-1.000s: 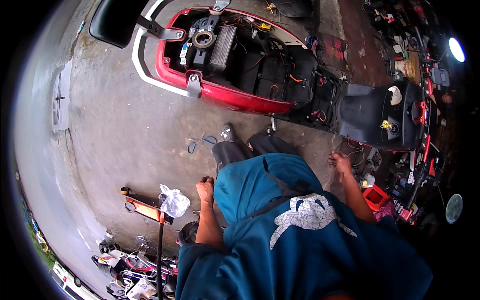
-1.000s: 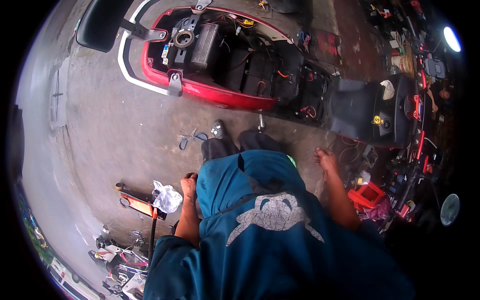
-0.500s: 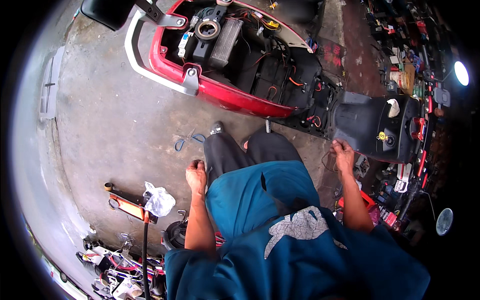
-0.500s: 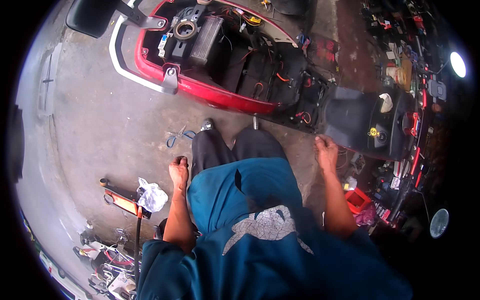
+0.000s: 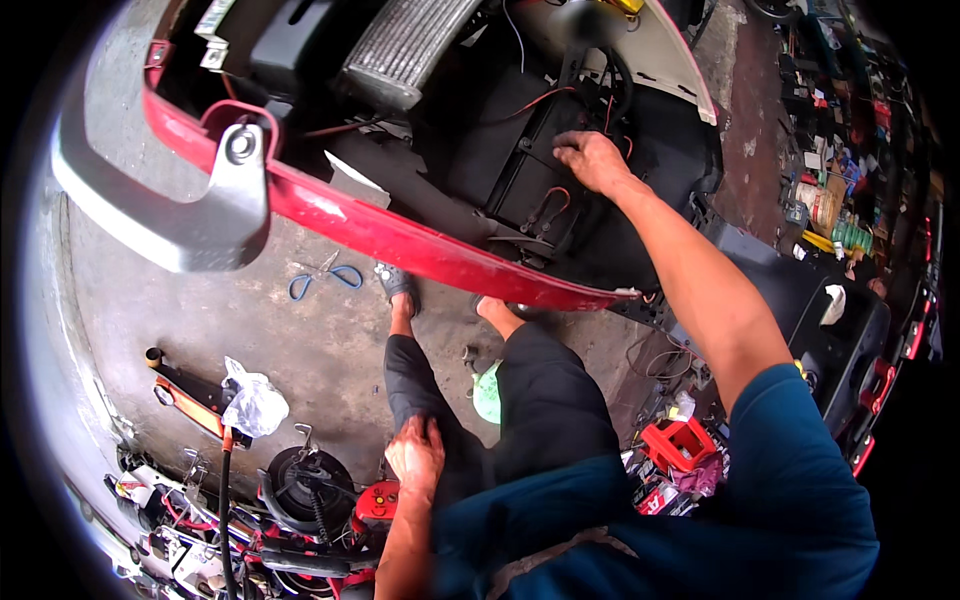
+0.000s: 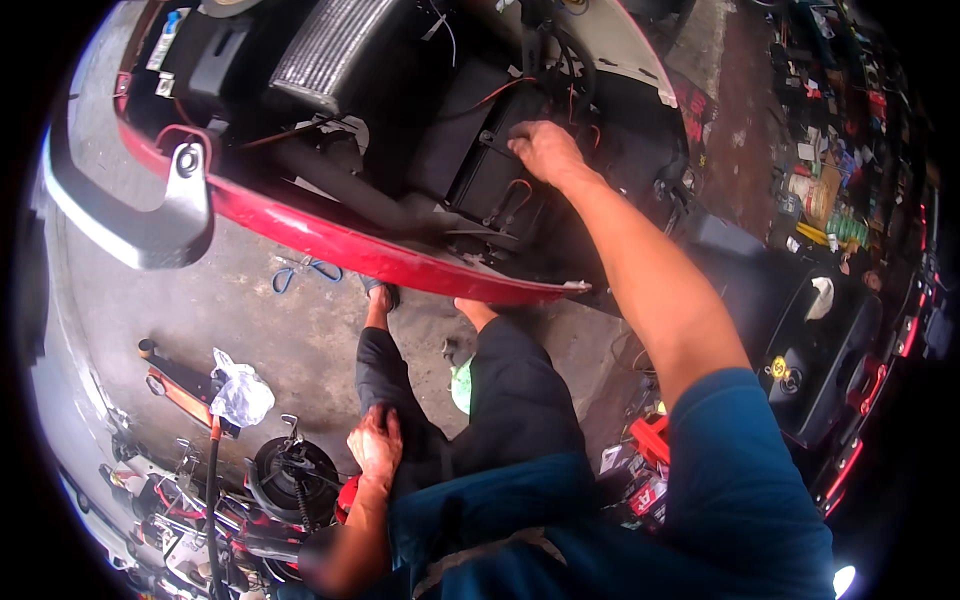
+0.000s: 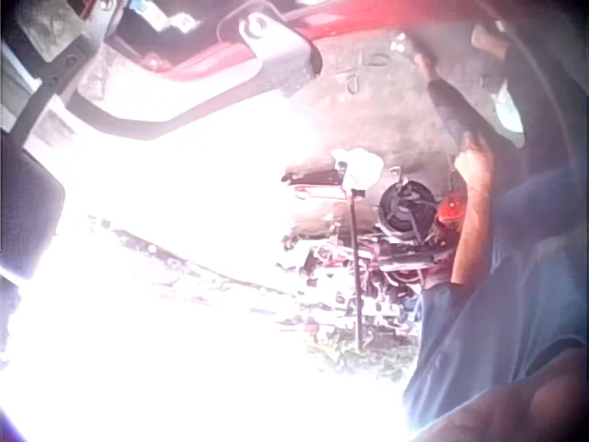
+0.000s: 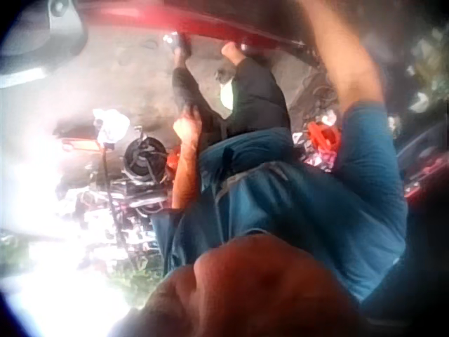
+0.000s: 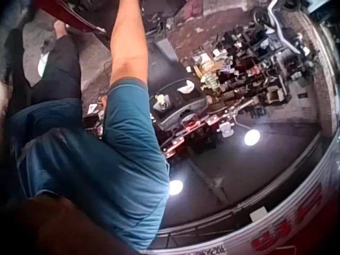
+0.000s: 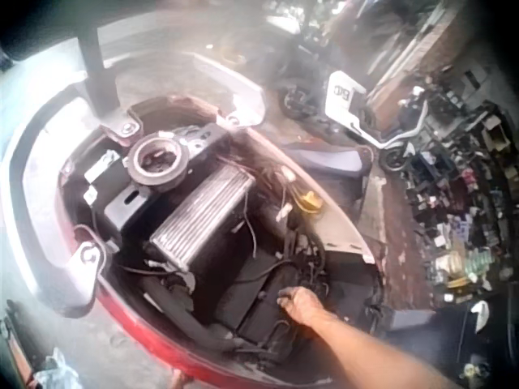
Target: The person holds a roll of tape, connects and wraps wires inside the battery compartment of a moped by hand, and picks up metal rods from the floor.
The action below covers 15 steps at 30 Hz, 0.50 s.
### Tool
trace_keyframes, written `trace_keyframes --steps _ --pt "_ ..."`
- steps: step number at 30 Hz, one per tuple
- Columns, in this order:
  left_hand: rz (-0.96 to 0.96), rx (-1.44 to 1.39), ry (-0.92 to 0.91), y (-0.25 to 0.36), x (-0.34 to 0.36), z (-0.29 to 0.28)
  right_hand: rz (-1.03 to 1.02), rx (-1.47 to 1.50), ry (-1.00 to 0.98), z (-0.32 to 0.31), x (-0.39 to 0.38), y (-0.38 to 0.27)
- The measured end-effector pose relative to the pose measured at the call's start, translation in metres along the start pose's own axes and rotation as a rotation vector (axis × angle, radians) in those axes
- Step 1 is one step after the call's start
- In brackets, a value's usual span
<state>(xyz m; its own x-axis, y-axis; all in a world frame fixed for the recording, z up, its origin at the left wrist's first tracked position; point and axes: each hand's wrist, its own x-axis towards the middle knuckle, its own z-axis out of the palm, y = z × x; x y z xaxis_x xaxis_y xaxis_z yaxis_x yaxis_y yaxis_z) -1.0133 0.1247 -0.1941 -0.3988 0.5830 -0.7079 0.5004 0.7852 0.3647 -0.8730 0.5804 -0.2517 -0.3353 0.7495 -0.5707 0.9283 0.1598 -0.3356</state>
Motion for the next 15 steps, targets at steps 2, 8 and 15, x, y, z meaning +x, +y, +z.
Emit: trace_keyframes --steps 2,8,15 --pt "0.017 -0.015 0.060 0.005 -0.007 0.013 0.049 -0.039 -0.040 0.016 0.036 0.011" --pt "-0.005 -0.004 0.075 0.009 -0.017 0.031 0.320 0.418 -0.327 0.047 0.073 0.014" --pt "-0.032 -0.029 0.080 0.019 -0.014 0.034 0.288 0.428 -0.452 0.031 0.086 0.011"
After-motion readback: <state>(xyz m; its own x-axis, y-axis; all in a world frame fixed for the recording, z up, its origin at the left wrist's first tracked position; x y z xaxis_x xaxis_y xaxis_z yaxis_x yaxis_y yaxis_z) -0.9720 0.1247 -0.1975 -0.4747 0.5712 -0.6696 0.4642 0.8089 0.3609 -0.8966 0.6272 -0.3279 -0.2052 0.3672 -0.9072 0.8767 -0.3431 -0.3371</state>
